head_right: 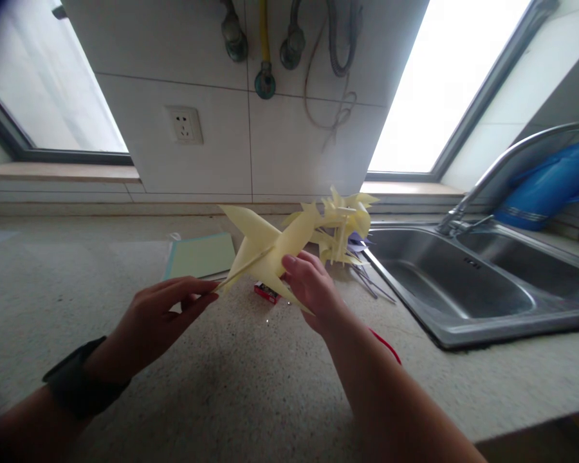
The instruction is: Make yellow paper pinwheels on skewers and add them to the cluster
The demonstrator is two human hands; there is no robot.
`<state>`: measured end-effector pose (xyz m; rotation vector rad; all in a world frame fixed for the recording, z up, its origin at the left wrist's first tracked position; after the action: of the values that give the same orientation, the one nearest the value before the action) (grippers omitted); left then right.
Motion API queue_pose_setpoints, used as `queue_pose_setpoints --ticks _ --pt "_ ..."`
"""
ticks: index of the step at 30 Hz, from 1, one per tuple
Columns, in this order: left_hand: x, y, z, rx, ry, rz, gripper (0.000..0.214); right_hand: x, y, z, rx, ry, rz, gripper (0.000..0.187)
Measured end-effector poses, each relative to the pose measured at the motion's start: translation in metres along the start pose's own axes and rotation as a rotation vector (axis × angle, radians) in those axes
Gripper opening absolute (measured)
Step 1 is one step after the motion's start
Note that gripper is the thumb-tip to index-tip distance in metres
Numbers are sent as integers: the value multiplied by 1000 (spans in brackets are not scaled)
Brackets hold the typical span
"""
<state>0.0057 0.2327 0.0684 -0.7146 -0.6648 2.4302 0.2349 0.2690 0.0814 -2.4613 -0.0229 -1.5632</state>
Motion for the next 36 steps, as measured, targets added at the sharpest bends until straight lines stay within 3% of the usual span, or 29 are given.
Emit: queue_pose_setpoints --ticks 10,17,36 --pt "-8 1 5 -37 -138 -203 19 -7 -2 10 -71 72 17 34" --pt "-11 0 7 -58 -210 -291 20 -5 -1 7 -53 113 22 40" --pt "-16 10 12 -72 -378 -456 33 -2 2 11 -115 255 151 30"
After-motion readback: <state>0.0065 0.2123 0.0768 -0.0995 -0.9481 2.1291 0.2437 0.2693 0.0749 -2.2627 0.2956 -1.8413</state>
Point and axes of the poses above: each hand's wrist, its own y-axis away from the middle knuckle, its own z-axis out of the back of the hand, x = y × z, the point moved 6 cm from there along -y, towards the middle knuckle, and after that the axes turned 11 degrees about -y, right-handed, at the moved point
